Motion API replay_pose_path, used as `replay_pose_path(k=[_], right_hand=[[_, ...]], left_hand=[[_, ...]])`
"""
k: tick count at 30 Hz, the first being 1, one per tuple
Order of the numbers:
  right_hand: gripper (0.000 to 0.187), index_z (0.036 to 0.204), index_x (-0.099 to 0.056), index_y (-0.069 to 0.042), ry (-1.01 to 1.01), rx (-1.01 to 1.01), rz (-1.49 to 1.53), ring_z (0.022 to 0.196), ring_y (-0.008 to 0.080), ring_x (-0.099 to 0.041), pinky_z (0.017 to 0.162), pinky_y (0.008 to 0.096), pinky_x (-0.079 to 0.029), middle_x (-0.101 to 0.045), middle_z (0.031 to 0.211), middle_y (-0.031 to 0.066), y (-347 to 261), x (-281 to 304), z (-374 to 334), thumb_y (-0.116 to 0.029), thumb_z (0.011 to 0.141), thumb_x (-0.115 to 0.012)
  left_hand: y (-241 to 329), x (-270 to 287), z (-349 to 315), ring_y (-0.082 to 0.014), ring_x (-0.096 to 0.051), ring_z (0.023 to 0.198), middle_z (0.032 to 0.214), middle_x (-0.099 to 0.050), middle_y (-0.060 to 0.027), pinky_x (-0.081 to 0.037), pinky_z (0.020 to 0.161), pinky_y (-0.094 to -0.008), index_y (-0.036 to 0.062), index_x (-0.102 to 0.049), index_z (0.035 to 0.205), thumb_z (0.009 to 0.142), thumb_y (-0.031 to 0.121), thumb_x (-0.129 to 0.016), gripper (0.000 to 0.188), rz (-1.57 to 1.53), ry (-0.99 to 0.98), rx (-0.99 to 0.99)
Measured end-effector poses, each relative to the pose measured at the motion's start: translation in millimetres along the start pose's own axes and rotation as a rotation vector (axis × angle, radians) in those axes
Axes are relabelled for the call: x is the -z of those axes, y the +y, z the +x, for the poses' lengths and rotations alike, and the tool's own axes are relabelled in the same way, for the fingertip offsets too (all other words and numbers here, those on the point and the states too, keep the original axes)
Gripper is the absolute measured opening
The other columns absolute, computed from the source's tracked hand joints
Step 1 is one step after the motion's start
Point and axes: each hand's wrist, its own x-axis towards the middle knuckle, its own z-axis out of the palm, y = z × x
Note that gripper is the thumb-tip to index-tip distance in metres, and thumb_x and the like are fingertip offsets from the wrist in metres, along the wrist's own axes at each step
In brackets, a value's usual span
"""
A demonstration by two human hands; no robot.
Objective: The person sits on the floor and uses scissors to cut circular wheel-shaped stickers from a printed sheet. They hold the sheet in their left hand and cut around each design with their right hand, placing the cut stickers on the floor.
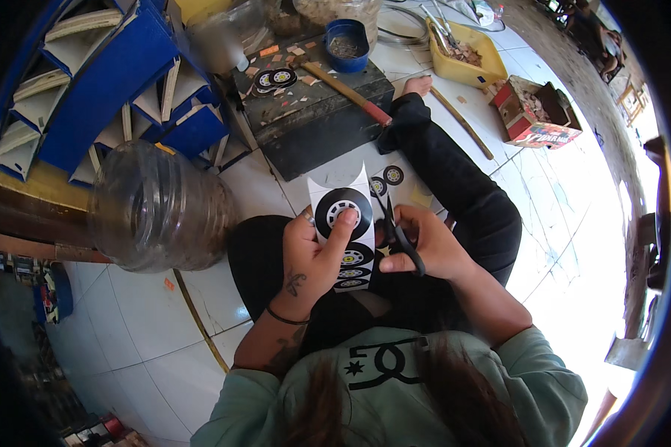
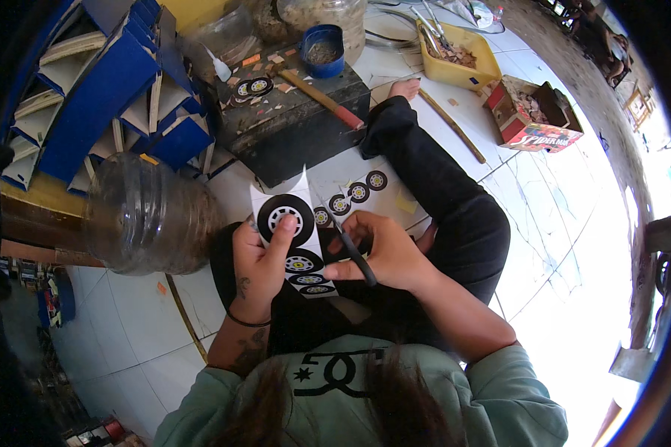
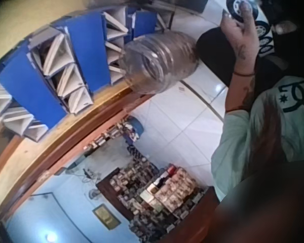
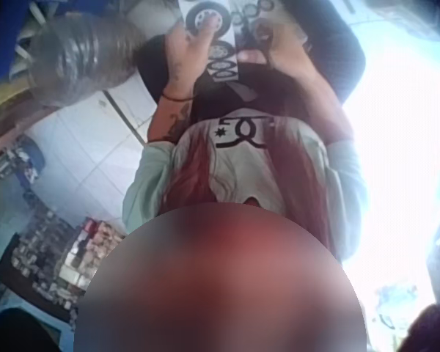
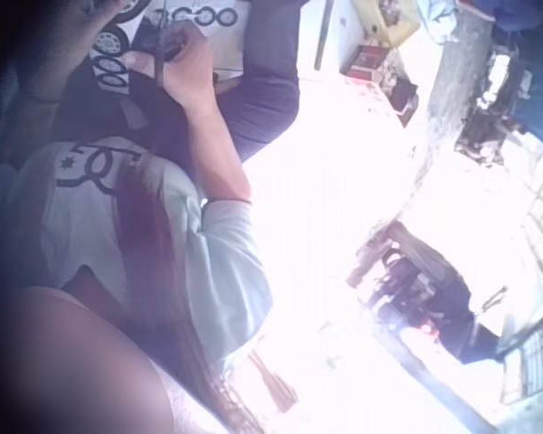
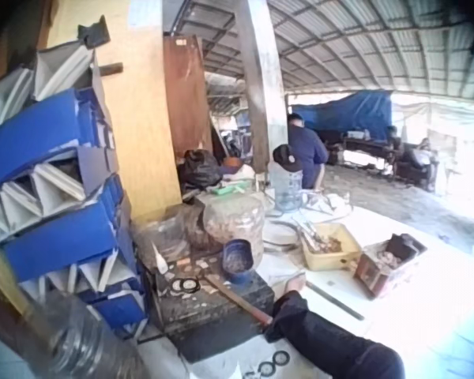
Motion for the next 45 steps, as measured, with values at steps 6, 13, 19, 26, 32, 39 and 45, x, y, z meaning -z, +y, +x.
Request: replay_pose_path(k=[6,13,19,26,32,39,45], right_hand=[[0.047,0.079,-0.058,0.001,-0.111,-0.089,0.103,0.066,0.0116,-0.059,0.062,0.0209,-0.043,-0.064,0.071,0.0076,2,-1,-7,-0.032,0.058,-0.084],[0.043,0.069,-0.059,-0.001,-0.096,-0.098,0.064,0.057,0.0087,-0.055,0.056,0.02,-0.041,-0.06,0.061,0.0036,-4,-4,-3,-0.032,0.056,-0.084],[0.042,0.067,-0.058,-0.001,-0.075,-0.102,0.047,0.055,0.0075,-0.052,0.053,0.0191,-0.038,-0.057,0.059,0.0024,-1,-5,-3,-0.033,0.055,-0.084],[0.043,0.065,-0.057,-0.002,-0.067,-0.068,0.025,0.054,0.0071,-0.051,0.052,0.0191,-0.038,-0.057,0.058,0.0018,-1,-6,-3,-0.033,0.055,-0.085],[0.043,0.065,-0.056,-0.003,-0.072,-0.087,0.03,0.054,0.0068,-0.051,0.052,0.019,-0.038,-0.055,0.057,0.001,-1,-7,-2,-0.032,0.055,-0.085],[0.043,0.065,-0.055,-0.003,-0.075,-0.055,0.015,0.055,0.0065,-0.05,0.053,0.0187,-0.038,-0.054,0.057,0.0003,-3,-8,-2,-0.033,0.055,-0.085],[0.044,0.063,-0.054,-0.004,-0.073,-0.05,0.0,0.054,0.0062,-0.049,0.052,0.0188,-0.037,-0.054,0.056,-0.0002,-4,-8,-1,-0.033,0.055,-0.085]], left_hand=[[8,0,-7,-0.0048,-0.056,0.061,0.07,-0.063,-0.0033,-0.043,0.054,-0.0192,-0.0015,-0.06,0.088,0.087,0.017,-0.058,0.018,0.011,0.004,-0.054],[4,-2,-5,-0.0056,-0.056,0.059,0.068,-0.063,-0.0041,-0.043,0.053,-0.0199,-0.0027,-0.06,0.084,0.086,0.014,-0.058,0.017,0.08,0.043,-0.124],[-3,-8,-7,-0.0061,-0.055,0.06,0.068,-0.063,-0.0052,-0.043,0.054,-0.0214,-0.0031,-0.06,0.081,0.086,0.013,-0.058,0.017,0.081,0.107,-0.149],[-4,-7,-8,-0.0061,-0.054,0.06,0.066,-0.061,-0.0043,-0.042,0.054,-0.0217,-0.0031,-0.059,0.08,0.086,0.013,-0.057,0.017,0.127,0.122,-0.183],[-3,-8,-9,-0.0062,-0.054,0.061,0.068,-0.061,-0.0047,-0.042,0.055,-0.022,-0.0031,-0.059,0.081,0.087,0.013,-0.057,0.017,0.126,0.142,-0.188],[-2,-9,-10,-0.006,-0.054,0.062,0.068,-0.062,-0.005,-0.042,0.056,-0.0219,-0.0033,-0.058,0.081,0.087,0.013,-0.057,0.018,0.122,0.155,-0.186],[-2,-10,-11,-0.0058,-0.054,0.063,0.068,-0.062,-0.0049,-0.042,0.056,-0.0218,-0.0032,-0.058,0.081,0.086,0.012,-0.057,0.016,0.12,0.164,-0.192]])
